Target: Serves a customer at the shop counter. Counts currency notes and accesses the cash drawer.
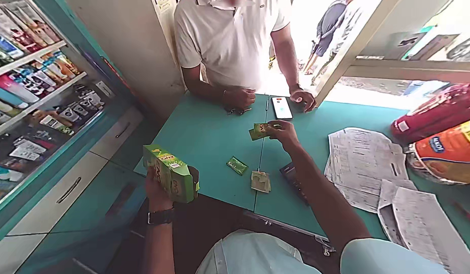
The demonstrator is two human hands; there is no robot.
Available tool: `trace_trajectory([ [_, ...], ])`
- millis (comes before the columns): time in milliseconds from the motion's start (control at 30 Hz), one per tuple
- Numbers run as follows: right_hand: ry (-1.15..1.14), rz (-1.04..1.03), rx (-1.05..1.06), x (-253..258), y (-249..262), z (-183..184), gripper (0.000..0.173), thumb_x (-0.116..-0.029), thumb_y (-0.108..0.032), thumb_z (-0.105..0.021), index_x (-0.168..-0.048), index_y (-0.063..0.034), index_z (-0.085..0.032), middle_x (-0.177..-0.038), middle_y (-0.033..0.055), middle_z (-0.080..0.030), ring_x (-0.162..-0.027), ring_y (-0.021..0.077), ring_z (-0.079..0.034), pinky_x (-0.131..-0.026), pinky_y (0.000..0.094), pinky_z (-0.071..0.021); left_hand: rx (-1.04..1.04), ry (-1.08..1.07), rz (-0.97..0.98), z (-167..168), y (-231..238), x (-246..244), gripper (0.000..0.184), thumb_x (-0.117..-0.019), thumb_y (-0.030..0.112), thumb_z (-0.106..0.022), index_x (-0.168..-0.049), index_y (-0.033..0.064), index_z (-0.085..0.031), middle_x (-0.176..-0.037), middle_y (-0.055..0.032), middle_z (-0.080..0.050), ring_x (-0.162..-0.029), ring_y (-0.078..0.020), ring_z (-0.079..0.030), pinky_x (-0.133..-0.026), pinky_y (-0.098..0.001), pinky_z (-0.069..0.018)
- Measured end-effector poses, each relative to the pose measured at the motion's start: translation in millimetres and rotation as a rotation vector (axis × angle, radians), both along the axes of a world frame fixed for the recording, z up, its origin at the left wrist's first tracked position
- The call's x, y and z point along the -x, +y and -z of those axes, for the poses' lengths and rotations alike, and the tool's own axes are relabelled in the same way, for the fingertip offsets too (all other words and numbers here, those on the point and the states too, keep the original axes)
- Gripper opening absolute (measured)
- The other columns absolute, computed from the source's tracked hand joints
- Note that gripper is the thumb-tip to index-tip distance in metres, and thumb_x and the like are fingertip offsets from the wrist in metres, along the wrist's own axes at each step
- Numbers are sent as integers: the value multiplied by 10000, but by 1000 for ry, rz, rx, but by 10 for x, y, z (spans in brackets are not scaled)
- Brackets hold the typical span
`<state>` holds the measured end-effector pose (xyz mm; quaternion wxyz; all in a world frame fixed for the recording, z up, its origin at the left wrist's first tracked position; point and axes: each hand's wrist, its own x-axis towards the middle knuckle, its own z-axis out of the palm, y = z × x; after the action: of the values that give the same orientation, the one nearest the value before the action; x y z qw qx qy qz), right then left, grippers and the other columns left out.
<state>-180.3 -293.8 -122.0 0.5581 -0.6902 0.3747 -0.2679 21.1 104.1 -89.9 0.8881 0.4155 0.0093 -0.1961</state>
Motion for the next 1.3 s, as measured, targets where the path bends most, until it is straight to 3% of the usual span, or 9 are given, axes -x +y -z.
trace_trajectory([
  [333,90,198,155,58,-195,-85,340,-983,-271,-678,-1194,-5,-666,-1127,237,-673,-990,372,-644,-838,600,-499,10,26,11,16,-101,19,454,-1120,394,-214,-1204,116,-562,-963,-19,-716,-882,-106,-718,-743,-342,-628],
  [433,-195,184,79,257,150,-314,292,-1021,-281,-629,-1239,-95,-570,-1071,64,-672,-848,161,-698,-745,367,-608,44,93,23,47,-83,17,494,-1112,434,-199,-1168,120,-576,-928,-27,-719,-850,-121,-721,-716,-352,-629],
  [567,-352,-14,16,361,839,-421,289,-991,-168,-649,-1269,-106,-604,-1000,24,-720,-797,141,-704,-701,336,-617,92,126,40,114,-66,4,535,-1105,439,-144,-1135,125,-576,-897,-43,-704,-834,-139,-711,-711,-362,-618],
  [700,9,-238,200,146,1274,-169,321,-966,-92,-671,-1283,-45,-649,-973,91,-752,-776,187,-731,-708,388,-627,213,208,124,224,-82,-2,626,-1077,533,-118,-1140,107,-573,-912,-100,-704,-831,-216,-726,-693,-395,-626],
  [800,351,-357,372,-144,1339,11,303,-971,-171,-692,-1265,-100,-700,-1054,140,-738,-948,305,-707,-842,540,-554,398,258,220,381,-29,-39,593,-1060,545,-184,-1175,83,-538,-1044,-139,-664,-902,-240,-709,-723,-352,-622],
  [900,627,-417,387,-375,1375,126,649,-815,-355,-854,-1384,-164,-604,-1243,217,-629,-1167,436,-591,-910,642,-491,444,295,239,341,-40,-16,593,-1061,552,-234,-1212,63,-534,-1068,-157,-667,-904,-253,-717,-737,-357,-627],
  [1067,732,-412,327,-509,1407,128,562,-761,-338,-881,-1234,-110,-677,-1130,197,-696,-1057,422,-656,-831,661,-514,585,320,415,460,50,-83,668,-1019,600,-305,-1241,13,-533,-1107,-197,-665,-965,-293,-713,-781,-384,-626],
  [1167,688,-459,340,-544,1429,124,390,-816,-321,-836,-1089,-67,-721,-1096,188,-701,-1061,395,-660,-842,638,-525,468,280,384,309,134,-40,675,-1026,638,-249,-1228,55,-523,-1091,-159,-660,-964,-262,-710,-775,-384,-627],
  [1300,250,-269,222,-180,1594,-176,338,-945,-253,-725,-1220,-66,-662,-1013,142,-721,-928,265,-706,-851,473,-568,104,-80,310,-35,202,262,517,-1094,424,-173,-1237,116,-564,-1053,-57,-710,-950,-155,-713,-771,-371,-623],
])
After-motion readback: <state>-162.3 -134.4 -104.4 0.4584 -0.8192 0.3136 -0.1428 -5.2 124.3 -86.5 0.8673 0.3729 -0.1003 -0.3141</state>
